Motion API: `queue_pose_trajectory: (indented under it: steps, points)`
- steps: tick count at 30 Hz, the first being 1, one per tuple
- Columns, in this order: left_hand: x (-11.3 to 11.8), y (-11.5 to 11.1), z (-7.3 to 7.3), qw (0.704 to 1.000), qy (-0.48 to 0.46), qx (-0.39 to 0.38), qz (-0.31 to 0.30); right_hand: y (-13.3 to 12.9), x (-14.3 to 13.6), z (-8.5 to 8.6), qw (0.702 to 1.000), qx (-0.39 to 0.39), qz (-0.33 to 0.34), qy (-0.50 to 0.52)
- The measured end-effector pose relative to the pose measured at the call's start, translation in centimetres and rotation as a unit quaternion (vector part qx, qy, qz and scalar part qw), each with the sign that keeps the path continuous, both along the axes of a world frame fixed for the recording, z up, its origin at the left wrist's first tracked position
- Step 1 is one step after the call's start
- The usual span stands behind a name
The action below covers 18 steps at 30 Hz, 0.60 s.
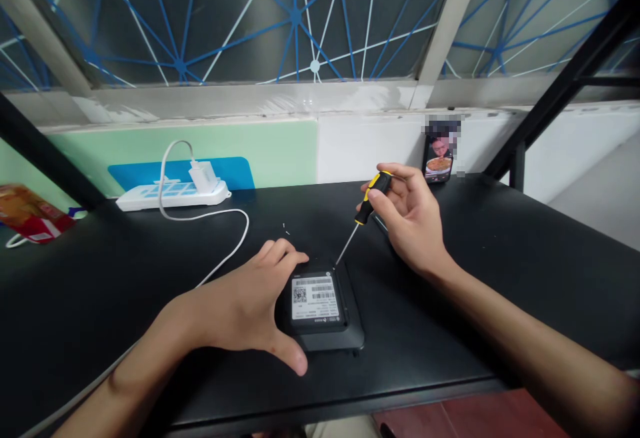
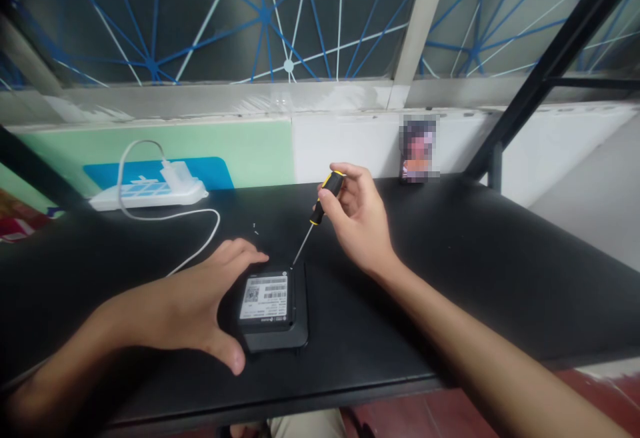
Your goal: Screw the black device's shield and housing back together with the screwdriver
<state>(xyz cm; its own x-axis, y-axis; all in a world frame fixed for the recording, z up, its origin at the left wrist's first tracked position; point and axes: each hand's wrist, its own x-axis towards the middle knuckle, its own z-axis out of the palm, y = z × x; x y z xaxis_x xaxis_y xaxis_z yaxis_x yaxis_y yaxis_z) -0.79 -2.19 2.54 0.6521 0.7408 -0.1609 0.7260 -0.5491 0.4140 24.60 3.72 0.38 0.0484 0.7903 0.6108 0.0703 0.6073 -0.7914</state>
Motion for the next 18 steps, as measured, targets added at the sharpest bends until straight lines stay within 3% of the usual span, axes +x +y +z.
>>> queue_pose_trajectory:
  steps: [18]
  points:
    - [0.22, 0.05, 0.13, 1.0, 0.009, 0.003, -0.004, 0.21, 0.58, 0.06, 0.994, 0.068, -0.045, -0.079]
